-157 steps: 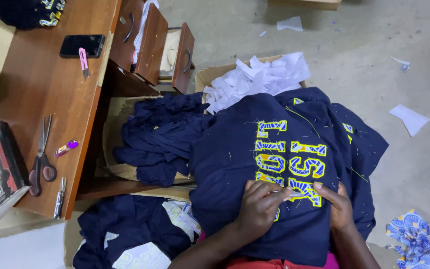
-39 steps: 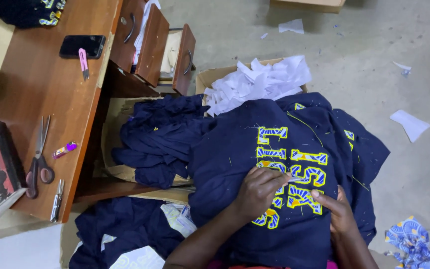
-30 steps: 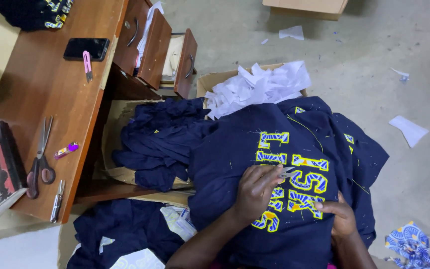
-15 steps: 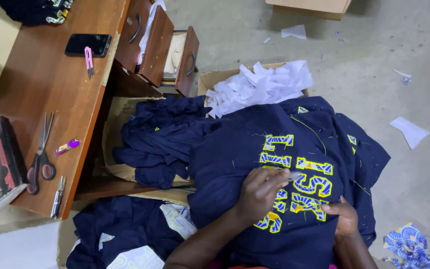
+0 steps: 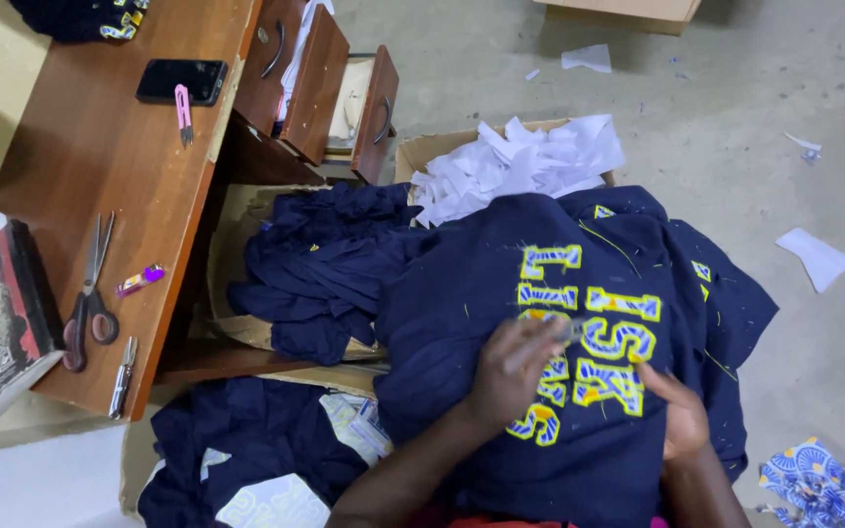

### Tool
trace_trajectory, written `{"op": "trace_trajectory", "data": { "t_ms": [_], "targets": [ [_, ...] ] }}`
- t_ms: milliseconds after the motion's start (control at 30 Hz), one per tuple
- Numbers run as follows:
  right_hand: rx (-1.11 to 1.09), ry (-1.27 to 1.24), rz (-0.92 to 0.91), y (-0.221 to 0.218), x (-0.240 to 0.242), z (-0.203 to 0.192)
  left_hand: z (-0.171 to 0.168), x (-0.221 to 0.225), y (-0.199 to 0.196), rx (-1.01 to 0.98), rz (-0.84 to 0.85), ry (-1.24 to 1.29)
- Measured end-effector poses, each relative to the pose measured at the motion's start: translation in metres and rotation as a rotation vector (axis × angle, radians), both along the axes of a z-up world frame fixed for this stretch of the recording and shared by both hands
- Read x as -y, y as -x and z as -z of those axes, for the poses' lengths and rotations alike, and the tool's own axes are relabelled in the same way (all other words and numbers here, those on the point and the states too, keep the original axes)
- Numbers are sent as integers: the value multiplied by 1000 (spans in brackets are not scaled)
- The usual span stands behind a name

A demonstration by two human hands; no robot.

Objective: Trimming loose embroidery threads from a navy blue sweatshirt using a small hand tool.

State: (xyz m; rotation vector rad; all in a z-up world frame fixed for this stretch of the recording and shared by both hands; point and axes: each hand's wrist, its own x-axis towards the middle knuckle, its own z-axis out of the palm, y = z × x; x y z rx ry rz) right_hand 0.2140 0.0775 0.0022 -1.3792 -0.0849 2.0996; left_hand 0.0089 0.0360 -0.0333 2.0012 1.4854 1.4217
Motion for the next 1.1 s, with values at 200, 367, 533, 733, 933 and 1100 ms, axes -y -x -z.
{"op": "trace_trajectory", "data": {
  "t_ms": [200, 367, 533, 733, 933, 1100],
  "targets": [
    [339, -347, -475, -2, 25, -27, -23, -10, 7, 367, -43, 260],
    [453, -433, -490, 28, 23, -42, -27, -4, 3, 400, -74, 246],
    [256, -164, -149, 14, -4, -32, -43, 29, -1, 450, -23, 209],
    [582, -1405, -599, -117, -64, 168, -46, 78, -22, -189, 364, 34],
    [301, -239, -115, 31, -17, -41, -24, 67, -16, 16, 434, 102],
    [384, -315, -439, 8, -9, -37, -13, 73, -20, -100, 499, 150]
  ]
}}
